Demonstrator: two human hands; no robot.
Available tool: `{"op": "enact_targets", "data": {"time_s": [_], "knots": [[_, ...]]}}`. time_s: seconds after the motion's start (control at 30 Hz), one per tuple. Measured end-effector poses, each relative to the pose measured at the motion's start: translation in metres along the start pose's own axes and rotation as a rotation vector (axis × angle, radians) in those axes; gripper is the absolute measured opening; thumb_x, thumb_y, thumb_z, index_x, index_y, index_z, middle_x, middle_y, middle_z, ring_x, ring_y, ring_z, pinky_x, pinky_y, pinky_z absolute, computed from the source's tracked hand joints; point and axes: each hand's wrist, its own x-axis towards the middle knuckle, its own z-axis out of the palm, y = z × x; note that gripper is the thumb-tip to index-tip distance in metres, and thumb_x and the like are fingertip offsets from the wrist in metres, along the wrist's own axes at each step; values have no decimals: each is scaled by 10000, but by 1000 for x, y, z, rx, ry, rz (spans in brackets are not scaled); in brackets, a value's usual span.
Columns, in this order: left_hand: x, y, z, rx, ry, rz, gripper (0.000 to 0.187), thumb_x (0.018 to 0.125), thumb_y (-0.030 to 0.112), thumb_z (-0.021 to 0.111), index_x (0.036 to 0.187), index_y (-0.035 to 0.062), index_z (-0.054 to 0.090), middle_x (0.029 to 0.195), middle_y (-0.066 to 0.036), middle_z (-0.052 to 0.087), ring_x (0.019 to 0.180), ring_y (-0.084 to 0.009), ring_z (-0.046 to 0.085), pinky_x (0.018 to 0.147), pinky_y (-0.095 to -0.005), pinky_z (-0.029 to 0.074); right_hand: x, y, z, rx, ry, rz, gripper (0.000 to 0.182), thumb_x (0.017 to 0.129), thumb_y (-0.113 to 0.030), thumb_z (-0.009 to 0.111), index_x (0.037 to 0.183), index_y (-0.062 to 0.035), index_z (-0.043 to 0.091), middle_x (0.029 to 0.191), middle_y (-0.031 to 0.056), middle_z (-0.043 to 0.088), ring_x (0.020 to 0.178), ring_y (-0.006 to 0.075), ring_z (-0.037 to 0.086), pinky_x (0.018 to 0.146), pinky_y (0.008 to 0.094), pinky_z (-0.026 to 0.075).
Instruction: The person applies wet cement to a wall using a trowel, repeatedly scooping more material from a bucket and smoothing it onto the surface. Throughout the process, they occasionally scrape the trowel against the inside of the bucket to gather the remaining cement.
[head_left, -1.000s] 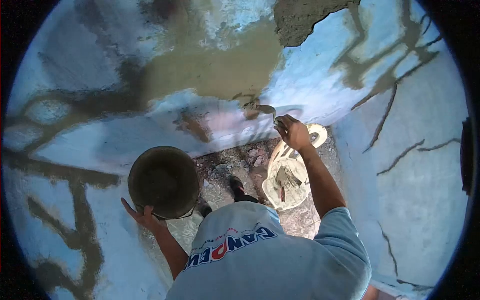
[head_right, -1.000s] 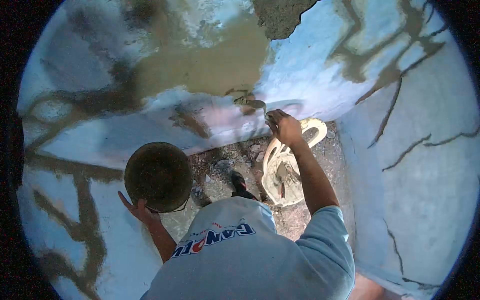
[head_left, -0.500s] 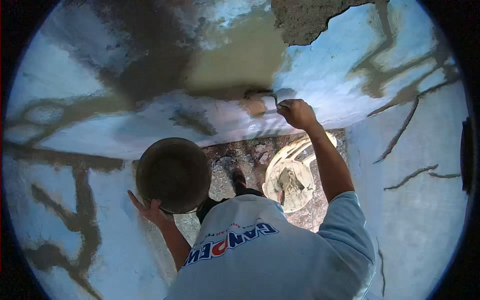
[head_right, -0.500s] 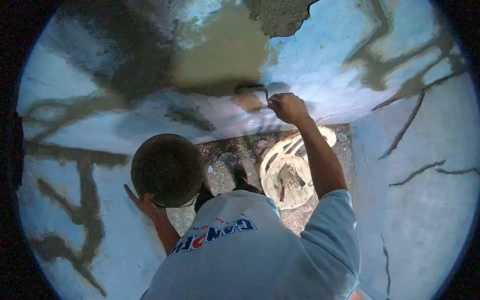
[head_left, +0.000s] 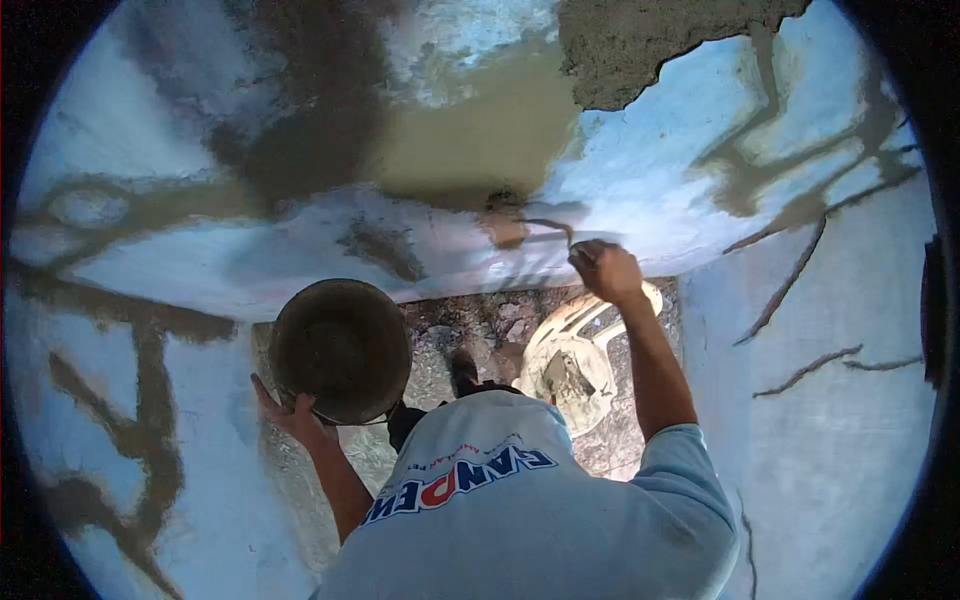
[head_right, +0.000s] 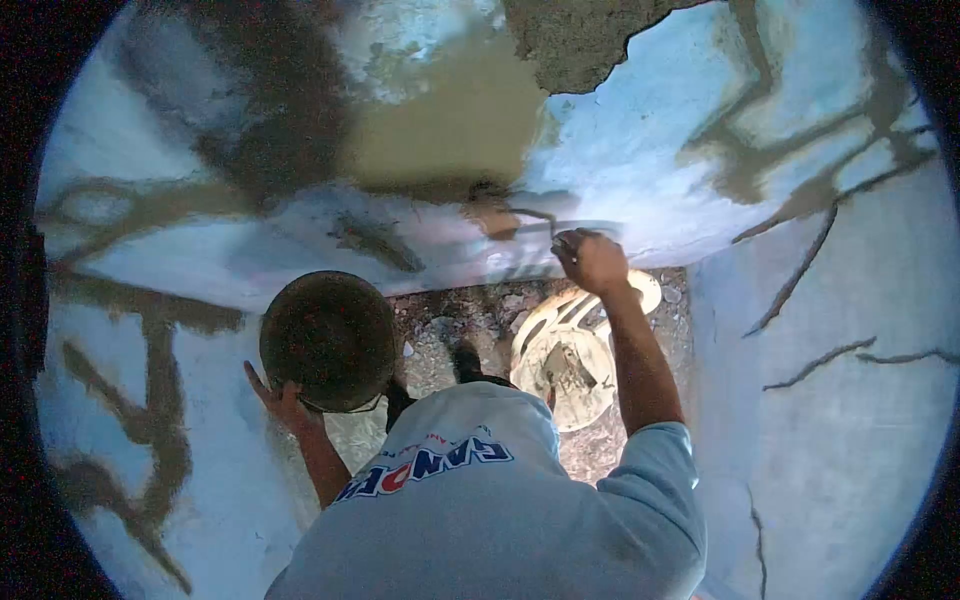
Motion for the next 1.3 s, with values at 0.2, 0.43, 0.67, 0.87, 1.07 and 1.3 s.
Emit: {"op": "enact_targets", "data": {"time_s": [0.2,0.43,0.67,0.87,1.07,1.3], "knots": [[-21,7,15,-38,22,-32,1114,638,-96,615,1685,133,312,1482,-222,523,1299,-363,569,1082,-441,509,26,-19,44,-100,40,-121,246,994,-366,690,1131,-169,743,980,72,746,792,347,741,680,485,608],[-25,2,9,130,90,-20,1132,616,-73,625,1686,111,305,1439,-186,570,1245,-340,617,1065,-423,524,44,-19,22,-86,106,-147,252,998,-354,687,1157,-164,731,961,98,741,782,375,736,671,499,602],[-27,-17,1,-57,38,28,1112,659,-91,623,1697,110,278,1383,-179,630,1195,-298,665,953,-365,585,45,-16,9,86,161,-111,215,983,-339,716,1106,-165,742,991,124,754,848,419,728,719,541,584],[-27,-8,5,2,8,71,1097,684,-88,623,1701,103,258,1380,-191,634,1191,-299,668,955,-361,570,42,-9,-5,228,221,-157,228,949,-284,771,1014,-68,740,950,171,760,850,434,718,733,509,577],[-32,-1,9,-27,21,60,1087,685,-79,627,1695,95,265,1384,-202,631,1196,-303,675,991,-380,569,15,15,2,311,238,-38,197,962,-195,765,1055,-21,769,920,219,755,822,416,743,727,435,583],[-32,-14,-6,39,47,-6,1090,692,-71,624,1700,95,245,1383,-203,634,1194,-285,679,985,-372,572,23,-6,-4,376,159,-215,142,987,-147,730,1029,-14,759,900,222,748,781,419,728,694,440,574]]}}
